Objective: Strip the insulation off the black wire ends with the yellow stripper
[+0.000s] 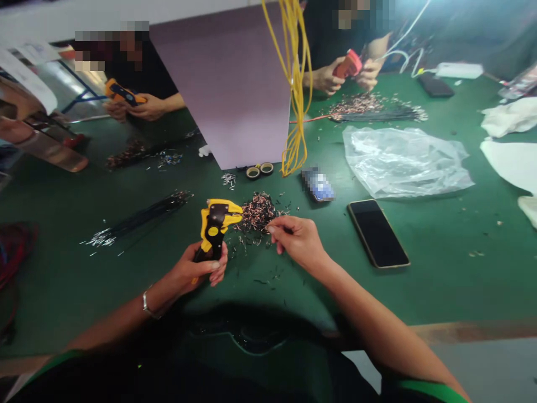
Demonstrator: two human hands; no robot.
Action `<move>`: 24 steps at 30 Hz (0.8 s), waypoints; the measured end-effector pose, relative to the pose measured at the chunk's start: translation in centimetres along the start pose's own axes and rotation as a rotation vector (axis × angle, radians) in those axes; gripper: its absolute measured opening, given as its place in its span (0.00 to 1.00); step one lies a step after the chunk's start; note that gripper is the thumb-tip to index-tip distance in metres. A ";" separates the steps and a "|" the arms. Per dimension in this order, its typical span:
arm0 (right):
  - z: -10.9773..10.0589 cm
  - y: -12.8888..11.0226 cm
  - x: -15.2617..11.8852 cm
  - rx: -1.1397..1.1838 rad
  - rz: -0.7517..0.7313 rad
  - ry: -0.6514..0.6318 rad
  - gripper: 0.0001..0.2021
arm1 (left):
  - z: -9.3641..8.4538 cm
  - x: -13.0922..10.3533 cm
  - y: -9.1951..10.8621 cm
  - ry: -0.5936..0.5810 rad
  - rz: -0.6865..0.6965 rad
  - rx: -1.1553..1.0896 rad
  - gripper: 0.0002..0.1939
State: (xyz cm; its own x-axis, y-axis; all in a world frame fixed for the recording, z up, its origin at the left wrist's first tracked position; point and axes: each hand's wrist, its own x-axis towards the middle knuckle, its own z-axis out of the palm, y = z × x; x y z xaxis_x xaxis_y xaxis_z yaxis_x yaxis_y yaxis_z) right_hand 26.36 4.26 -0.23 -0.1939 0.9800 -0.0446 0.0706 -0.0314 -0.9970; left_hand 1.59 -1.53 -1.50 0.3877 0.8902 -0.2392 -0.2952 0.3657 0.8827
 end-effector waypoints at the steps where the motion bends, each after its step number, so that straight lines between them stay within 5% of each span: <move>1: -0.1 -0.1 0.0 0.009 -0.004 0.005 0.06 | -0.1 0.1 0.1 -0.010 0.012 -0.006 0.13; 10: -0.2 -0.1 0.0 0.018 -0.043 0.028 0.05 | -0.6 0.1 1.1 -0.205 -0.069 -0.081 0.22; 24: -0.1 -0.3 -0.2 0.010 -0.084 0.040 0.03 | -0.4 0.2 1.2 -0.312 -0.124 -0.138 0.26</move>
State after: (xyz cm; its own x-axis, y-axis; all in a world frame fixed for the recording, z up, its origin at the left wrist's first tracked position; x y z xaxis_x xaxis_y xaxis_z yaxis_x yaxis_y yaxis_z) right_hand 26.52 4.07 0.05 -0.1592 0.9864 0.0413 0.0459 0.0492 -0.9977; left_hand 0.97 -0.76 -0.64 0.6697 0.7187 -0.1869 -0.3363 0.5179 0.7866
